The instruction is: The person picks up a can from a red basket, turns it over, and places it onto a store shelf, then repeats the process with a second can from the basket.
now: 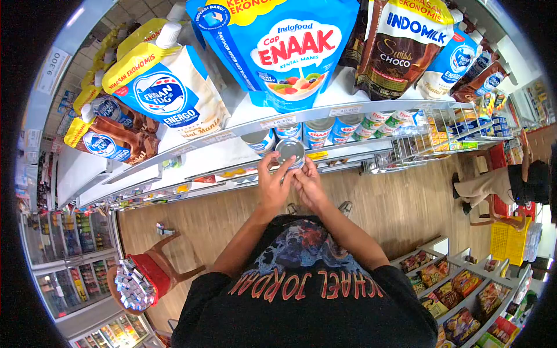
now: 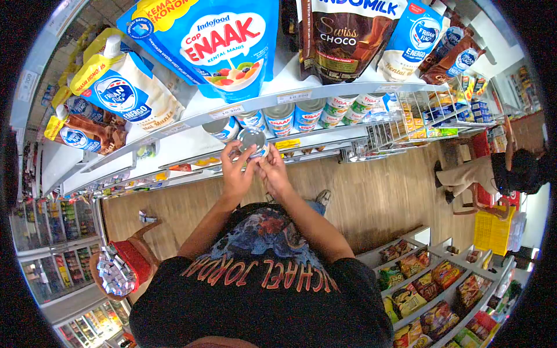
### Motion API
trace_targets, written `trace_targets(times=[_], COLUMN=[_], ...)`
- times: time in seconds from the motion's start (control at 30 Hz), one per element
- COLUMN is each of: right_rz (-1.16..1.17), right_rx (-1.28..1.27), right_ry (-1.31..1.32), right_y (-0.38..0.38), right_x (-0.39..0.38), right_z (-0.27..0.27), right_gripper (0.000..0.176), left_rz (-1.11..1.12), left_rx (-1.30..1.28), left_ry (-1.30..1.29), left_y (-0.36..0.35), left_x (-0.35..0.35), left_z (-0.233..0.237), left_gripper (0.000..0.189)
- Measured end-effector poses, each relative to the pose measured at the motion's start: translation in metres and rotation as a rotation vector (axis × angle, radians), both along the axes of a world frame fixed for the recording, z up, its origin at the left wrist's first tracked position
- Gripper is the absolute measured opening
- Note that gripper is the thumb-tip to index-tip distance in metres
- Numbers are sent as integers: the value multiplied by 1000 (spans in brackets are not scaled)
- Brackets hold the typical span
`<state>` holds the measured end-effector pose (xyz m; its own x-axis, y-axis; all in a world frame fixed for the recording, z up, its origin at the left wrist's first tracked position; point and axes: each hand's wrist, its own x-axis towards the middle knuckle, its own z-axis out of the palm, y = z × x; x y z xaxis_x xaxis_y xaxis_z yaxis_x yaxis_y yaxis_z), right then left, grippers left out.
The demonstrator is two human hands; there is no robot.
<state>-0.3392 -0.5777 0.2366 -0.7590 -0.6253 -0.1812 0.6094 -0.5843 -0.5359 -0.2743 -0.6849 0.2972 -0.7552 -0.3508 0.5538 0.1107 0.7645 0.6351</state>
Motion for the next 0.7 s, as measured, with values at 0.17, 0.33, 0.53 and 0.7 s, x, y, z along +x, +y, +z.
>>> trace_targets(times=[0.17, 0.33, 0.53, 0.7], right_rz=[-44, -94, -173, -207], right_rx=[-2, -13, 97, 216], right_ry=[-14, -21, -43, -65], right_y=[-5, -11, -23, -24], right_x=[-3, -11, -13, -15], right_z=[0, -7, -9, -6], right_gripper=[49, 31, 13, 14], left_rz=[23, 47, 64, 115], left_rx=[-40, 19, 51, -46], left_ry=[-5, 17, 52, 73], left_y=[3, 5, 6, 11], left_x=[-3, -13, -20, -23], left_z=[1, 1, -4, 2], left_gripper=[36, 31, 30, 30])
